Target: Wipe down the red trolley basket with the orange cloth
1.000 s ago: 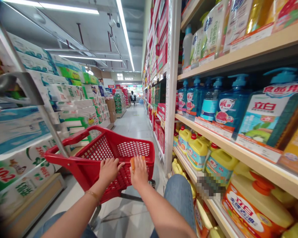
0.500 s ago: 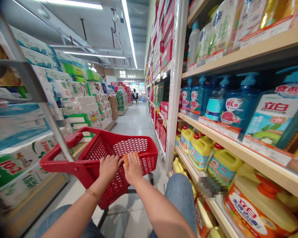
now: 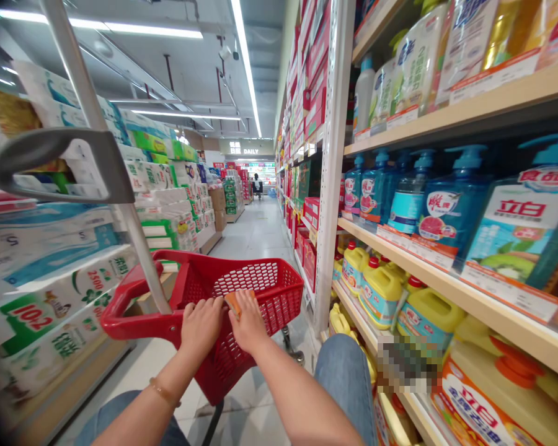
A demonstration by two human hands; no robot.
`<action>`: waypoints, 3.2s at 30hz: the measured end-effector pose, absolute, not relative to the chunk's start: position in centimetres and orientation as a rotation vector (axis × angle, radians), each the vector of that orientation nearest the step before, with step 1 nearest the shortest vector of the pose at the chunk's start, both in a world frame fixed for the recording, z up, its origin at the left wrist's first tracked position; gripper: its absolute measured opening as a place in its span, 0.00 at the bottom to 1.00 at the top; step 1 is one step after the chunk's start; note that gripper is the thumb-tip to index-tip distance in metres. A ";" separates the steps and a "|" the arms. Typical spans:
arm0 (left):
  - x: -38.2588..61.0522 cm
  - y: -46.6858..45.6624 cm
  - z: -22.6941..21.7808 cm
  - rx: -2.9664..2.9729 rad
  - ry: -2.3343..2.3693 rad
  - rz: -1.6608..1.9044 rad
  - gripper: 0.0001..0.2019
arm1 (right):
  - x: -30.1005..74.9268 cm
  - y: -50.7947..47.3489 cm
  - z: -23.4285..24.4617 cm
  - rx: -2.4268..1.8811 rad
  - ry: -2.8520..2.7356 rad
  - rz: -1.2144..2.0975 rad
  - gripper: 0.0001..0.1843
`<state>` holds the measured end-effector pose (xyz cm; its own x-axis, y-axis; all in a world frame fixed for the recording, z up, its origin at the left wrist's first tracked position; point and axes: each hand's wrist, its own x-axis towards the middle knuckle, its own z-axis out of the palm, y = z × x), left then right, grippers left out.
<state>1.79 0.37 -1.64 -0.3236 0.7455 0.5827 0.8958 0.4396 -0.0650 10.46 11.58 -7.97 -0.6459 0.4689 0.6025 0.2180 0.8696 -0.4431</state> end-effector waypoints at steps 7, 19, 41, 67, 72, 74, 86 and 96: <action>-1.5 -5.6 1.9 -0.795 -1.856 -0.716 0.28 | 11.7 15.3 -8.2 -0.696 -2.162 0.570 0.28; -1.9 -7.7 4.0 -1.396 -2.069 -0.135 0.22 | 10.5 11.0 -6.6 -0.506 -2.149 0.611 0.28; -3.2 -4.9 3.0 -1.637 -1.735 -0.829 0.21 | 12.0 7.6 -3.0 -0.488 -1.889 0.828 0.25; 0.9 -3.9 3.4 -1.889 -1.754 -0.850 0.24 | 16.2 6.1 5.1 -0.269 -2.476 0.405 0.43; -2.9 -3.4 4.8 -1.911 -1.834 -0.638 0.20 | 16.6 5.8 4.1 -0.331 -2.387 0.374 0.22; -4.0 -2.9 5.1 -1.837 -1.872 -0.603 0.20 | 16.0 5.4 3.7 -0.386 -2.340 0.361 0.23; 0.0 -1.4 5.7 -1.692 -1.995 -0.611 0.20 | 17.0 5.4 3.2 -0.367 -2.246 0.117 0.26; -3.6 -0.6 6.2 -1.494 -2.171 -0.506 0.21 | 15.4 5.8 3.2 -0.656 -2.134 0.120 0.27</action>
